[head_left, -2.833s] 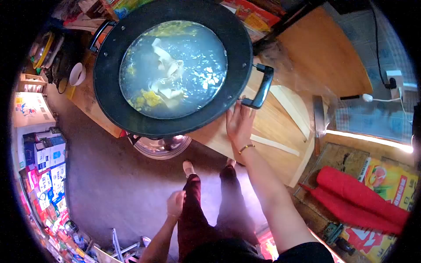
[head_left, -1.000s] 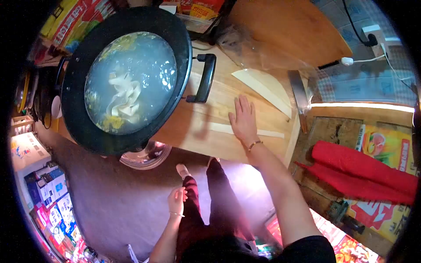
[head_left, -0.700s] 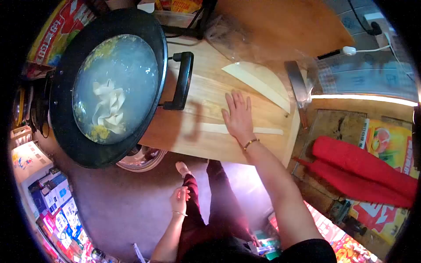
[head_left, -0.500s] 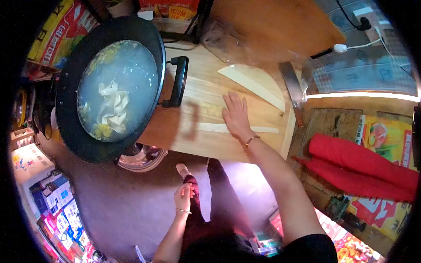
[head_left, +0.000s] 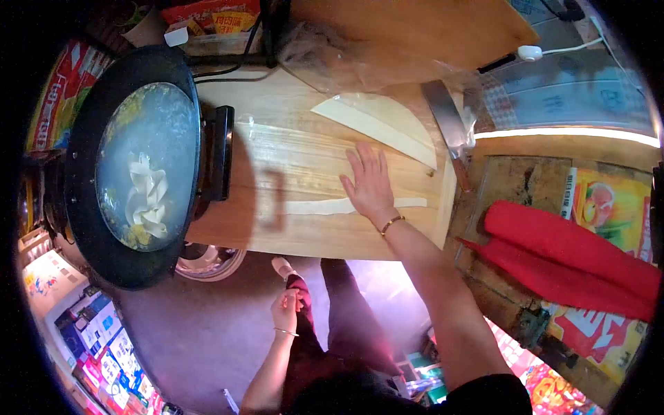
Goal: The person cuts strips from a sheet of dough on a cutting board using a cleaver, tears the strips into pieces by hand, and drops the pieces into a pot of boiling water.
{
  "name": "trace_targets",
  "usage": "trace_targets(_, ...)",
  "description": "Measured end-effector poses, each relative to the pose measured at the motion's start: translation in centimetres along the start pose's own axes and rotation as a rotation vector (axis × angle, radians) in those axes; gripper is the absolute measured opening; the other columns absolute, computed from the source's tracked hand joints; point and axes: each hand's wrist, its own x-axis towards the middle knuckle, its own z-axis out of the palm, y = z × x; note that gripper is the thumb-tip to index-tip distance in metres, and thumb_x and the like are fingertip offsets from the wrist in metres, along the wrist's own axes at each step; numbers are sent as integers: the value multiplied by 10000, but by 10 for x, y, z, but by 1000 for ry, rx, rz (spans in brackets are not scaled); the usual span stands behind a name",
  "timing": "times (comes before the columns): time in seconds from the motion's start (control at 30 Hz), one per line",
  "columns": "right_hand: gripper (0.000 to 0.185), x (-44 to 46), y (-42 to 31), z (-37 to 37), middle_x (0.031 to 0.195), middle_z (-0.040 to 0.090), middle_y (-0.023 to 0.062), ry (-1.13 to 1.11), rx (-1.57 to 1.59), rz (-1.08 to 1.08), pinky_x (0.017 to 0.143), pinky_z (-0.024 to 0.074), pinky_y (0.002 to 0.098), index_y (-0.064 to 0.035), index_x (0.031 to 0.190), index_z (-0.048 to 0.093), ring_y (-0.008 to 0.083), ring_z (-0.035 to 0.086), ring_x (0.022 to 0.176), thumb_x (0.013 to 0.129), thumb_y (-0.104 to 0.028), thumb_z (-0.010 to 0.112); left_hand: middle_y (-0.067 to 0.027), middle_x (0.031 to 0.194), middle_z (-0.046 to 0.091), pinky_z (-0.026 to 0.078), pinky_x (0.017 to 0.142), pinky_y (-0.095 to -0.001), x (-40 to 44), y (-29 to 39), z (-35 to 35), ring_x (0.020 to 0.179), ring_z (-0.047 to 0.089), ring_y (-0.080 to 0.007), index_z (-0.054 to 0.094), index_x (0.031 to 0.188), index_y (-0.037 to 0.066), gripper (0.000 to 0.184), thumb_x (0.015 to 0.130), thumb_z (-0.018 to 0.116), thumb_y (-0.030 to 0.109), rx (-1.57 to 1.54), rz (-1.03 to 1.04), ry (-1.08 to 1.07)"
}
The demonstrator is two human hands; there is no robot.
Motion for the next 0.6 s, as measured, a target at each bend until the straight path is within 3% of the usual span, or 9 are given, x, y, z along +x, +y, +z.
trace_targets(0.13,457,-6,28,-6,1270,336,132,17,248,57,1032,128,429,-35,1206,376,258,246,1224,847,-315,416,-43,701,580,366,465,-182,2,15,6,510,468,-60,558,899,5,187,868,477,171,-95,71,11)
trace_targets(0.2,461,-11,38,-9,1290,324,118,91,144,29,1025,142,437,-59,1220,374,250,240,1232,839,-315,426,-42,706,578,370,464,-183,3,19,3,505,466,-63,558,899,6,190,866,481,176,-65,49,10)
trace_targets(0.27,464,-16,36,-7,1315,304,106,-78,-60,-58,1018,147,451,-93,1236,369,236,225,1244,836,-320,427,-40,711,576,376,460,-183,9,8,-1,504,472,-66,560,894,8,188,863,485,177,-68,9,-17)
trace_targets(0.6,472,-13,44,-8,1318,290,89,-48,-156,-37,1016,120,479,-112,1236,368,213,193,1256,827,-338,442,-39,686,578,371,434,-189,6,3,24,490,483,-78,558,843,23,156,843,515,173,-15,-16,-34)
